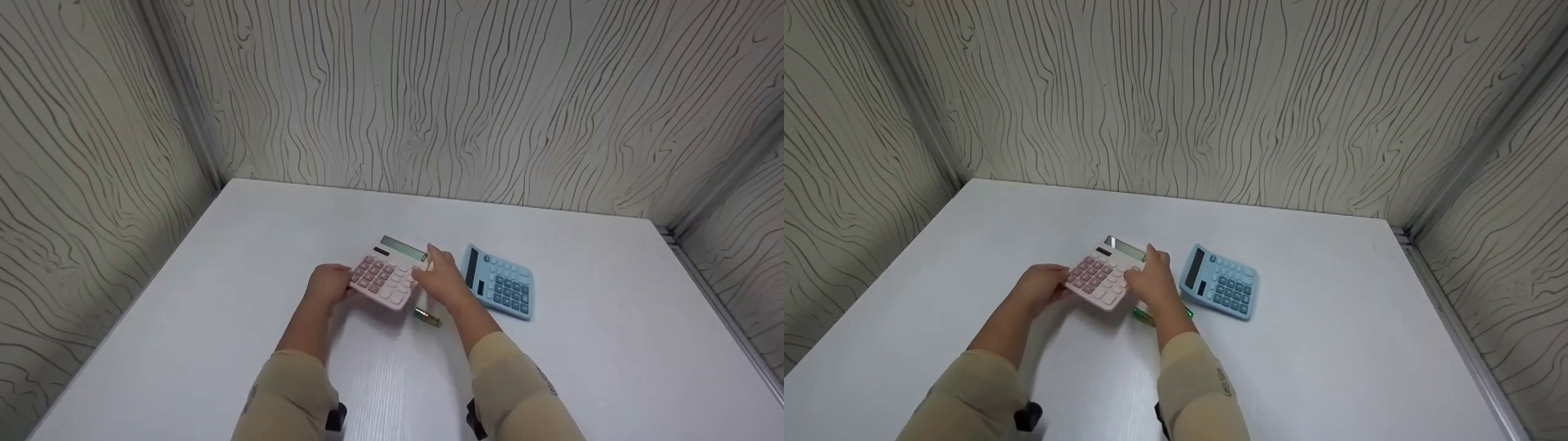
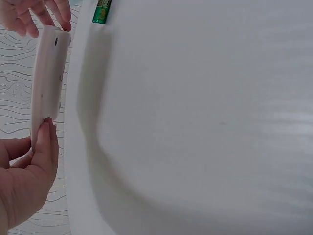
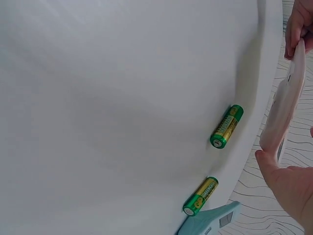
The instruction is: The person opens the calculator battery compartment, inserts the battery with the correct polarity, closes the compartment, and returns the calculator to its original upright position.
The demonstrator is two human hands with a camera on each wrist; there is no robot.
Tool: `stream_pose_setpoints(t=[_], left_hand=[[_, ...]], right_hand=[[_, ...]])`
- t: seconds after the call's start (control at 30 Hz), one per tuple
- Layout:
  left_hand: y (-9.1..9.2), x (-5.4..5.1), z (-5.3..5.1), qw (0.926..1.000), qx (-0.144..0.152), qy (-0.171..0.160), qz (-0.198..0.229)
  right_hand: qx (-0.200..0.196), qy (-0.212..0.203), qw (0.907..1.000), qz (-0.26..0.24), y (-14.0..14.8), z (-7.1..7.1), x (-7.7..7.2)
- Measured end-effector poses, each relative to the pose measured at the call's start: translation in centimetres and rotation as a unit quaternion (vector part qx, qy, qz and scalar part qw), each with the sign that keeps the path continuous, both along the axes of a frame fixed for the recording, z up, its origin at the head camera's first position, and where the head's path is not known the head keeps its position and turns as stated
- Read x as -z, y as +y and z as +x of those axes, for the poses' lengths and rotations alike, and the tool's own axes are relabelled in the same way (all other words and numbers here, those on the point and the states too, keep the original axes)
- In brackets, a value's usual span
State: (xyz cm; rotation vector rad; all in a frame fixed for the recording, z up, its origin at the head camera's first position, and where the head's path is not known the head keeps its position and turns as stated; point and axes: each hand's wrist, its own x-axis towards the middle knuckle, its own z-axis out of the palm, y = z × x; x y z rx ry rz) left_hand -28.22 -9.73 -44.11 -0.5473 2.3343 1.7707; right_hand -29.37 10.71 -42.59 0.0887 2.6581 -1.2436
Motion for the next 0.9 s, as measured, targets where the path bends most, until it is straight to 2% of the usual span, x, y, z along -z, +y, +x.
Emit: stream_pose_setpoints(t=[0.17, 0.33, 0.6, 0.9], left_hand=[[0.4, -1.3, 0.1, 0.9979, 0.007, 0.009, 0.064], [1.0, -2.7, 0.6, 0.9928, 0.023, 0.019, 0.116], [3.2, -4.3, 1.6, 0.9898, 0.064, 0.016, 0.126], [4.9, -4.0, 2.7, 0.9852, 0.116, 0.011, 0.126]], right_hand=[[0.031, 0.023, 0.9981, -0.049, 0.7, 0.2, -1.2], [0.073, 0.049, 0.9912, -0.099, 1.7, 0.3, -2.0], [0.114, 0.07, 0.9815, -0.137, 3.8, 0.5, -2.7], [0.133, 0.038, 0.9711, -0.195, 6.6, 0.4, -3.1]])
